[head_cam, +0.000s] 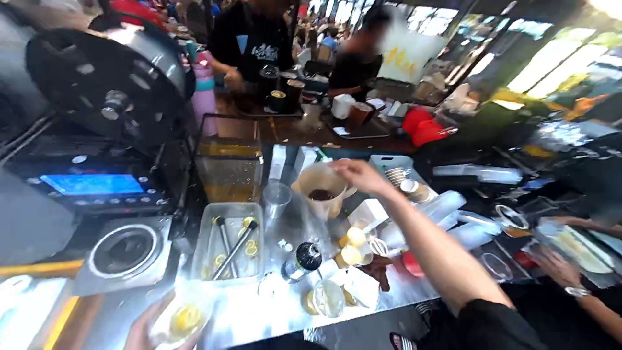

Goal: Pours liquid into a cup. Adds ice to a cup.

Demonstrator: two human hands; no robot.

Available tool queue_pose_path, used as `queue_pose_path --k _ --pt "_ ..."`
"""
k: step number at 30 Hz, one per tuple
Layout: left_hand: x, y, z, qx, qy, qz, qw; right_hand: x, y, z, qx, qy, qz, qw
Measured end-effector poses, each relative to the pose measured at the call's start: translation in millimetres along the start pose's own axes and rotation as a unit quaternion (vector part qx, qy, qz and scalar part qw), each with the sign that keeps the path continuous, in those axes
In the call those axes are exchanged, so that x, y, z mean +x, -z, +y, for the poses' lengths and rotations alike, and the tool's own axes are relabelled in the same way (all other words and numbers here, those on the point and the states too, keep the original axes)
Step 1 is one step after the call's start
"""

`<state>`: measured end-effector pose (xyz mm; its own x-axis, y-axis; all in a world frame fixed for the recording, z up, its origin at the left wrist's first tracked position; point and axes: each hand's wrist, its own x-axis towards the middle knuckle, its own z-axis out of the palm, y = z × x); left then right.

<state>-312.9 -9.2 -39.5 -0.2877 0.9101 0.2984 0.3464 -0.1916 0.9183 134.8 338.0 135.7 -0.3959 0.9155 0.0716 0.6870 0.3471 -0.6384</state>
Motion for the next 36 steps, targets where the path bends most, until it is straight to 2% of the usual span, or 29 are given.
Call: queue_pose_path --k 2,6,11,13,17,23,31,36 --pt "34.6 -13.5 38.4 0.023 -0.002 -0.048 0.999 -2.3 26.8 -31.1 -0.028 0.057 0.023 0.998" --pt "100.9 -69.8 73.6 0.009 -0.065 -0.104 0.992 -10.1 69.0 -87.8 -0.097 0.116 0.052 0.987" --pt "151.1 -137.1 111.5 -0.011 -0.039 -0.17 0.985 -19.2 92.5 -129.2 -0.17 0.215 0.005 0.962" --pt "156.2 -152.6 120.9 -0.018 -0.02 -0.202 0.979 -22.8 93.8 -137.1 -0.209 0.245 -0.031 0.946" --pt "154.8 -171.8 129.1 -0.006 -0.034 -0.244 0.969 -30.4 87.5 -150.0 -0.302 0.277 -0.075 0.909" --pt "143.1 -186.1 128.0 -0.004 -0.049 -0.242 0.969 -38.6 84.1 -163.5 -0.381 0.264 -0.125 0.877" --pt "144.3 -195.3 130.4 -0.037 -0.047 -0.243 0.968 -34.8 89.2 -169.5 -0.425 0.291 -0.133 0.846" --pt "147.5 -188.0 137.4 -0.049 -0.041 -0.263 0.963 -34.9 88.4 -172.1 -0.423 0.303 -0.126 0.845"
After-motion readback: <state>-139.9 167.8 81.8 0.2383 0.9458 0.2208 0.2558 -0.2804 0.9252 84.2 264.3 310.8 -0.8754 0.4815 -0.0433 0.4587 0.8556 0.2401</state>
